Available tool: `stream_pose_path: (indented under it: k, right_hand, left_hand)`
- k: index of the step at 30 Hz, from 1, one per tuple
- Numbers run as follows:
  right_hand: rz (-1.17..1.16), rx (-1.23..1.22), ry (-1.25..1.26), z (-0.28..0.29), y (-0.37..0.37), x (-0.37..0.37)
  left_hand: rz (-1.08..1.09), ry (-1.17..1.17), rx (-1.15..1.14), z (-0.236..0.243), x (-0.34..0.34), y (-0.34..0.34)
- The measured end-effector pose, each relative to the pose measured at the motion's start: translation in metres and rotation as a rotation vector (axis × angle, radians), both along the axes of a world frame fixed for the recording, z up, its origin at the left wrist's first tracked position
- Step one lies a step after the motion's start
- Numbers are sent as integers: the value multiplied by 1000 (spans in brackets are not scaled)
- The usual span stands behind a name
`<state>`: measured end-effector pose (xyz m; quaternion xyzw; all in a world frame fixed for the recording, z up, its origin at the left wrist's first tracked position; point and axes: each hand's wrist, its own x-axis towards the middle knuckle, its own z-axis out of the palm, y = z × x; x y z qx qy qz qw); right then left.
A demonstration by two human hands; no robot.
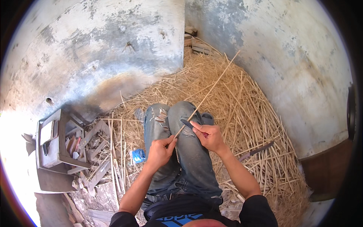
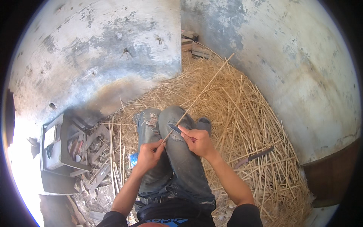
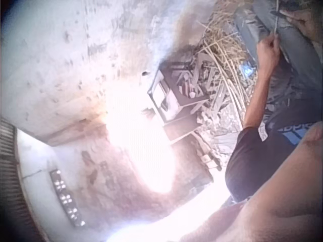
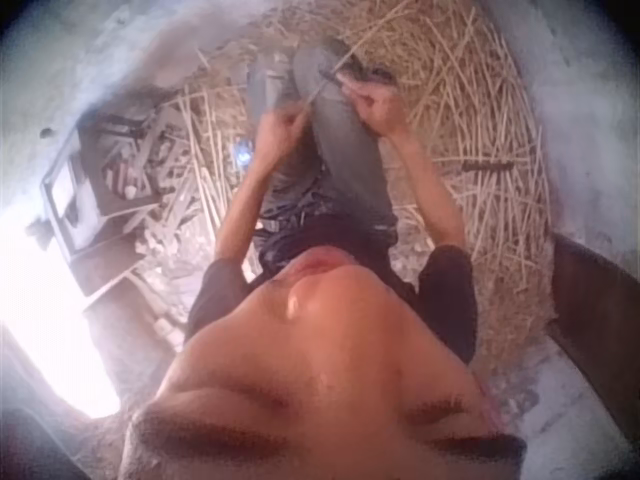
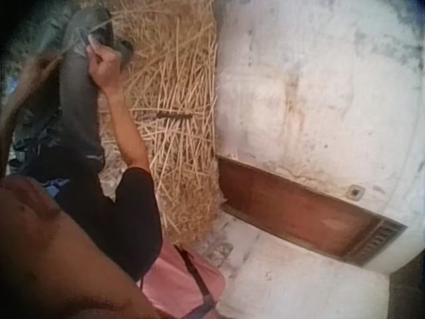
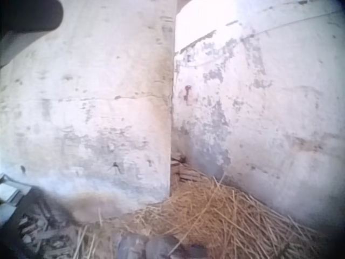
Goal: The person uses a knife to shave and smooth a thin bamboo strip while sitting on a hay-covered floor.
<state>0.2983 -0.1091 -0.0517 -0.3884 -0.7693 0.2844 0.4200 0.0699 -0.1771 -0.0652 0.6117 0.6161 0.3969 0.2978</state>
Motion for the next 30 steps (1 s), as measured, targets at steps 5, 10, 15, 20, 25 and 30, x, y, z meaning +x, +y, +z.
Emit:
stream_pose_path:
  k: [5, 10, 15, 20, 25, 30]
  right_hand:
    - [-58, -115, 37, 1, -3, 5]
    - [-217, 0, 87, -14, 12, 12]
    - [-329, 62, 85, -14, 36, 18]
    - [-435, 217, 98, -1, 88, 37]
    - [-352, 140, -56, 14, 96, 35]
    - [22, 196, -294, 17, 43, 7]
  left_hand:
    - [5, -6, -38, 8, 1, -3]
    - [-26, -26, -65, 12, 1, -8]
    - [-31, -38, -38, 6, -5, -11]
    - [-36, -62, 0, 1, -6, -9]
    - [-43, -39, 13, -1, -10, -7]
    - [-49, -66, -50, -5, -14, -7]
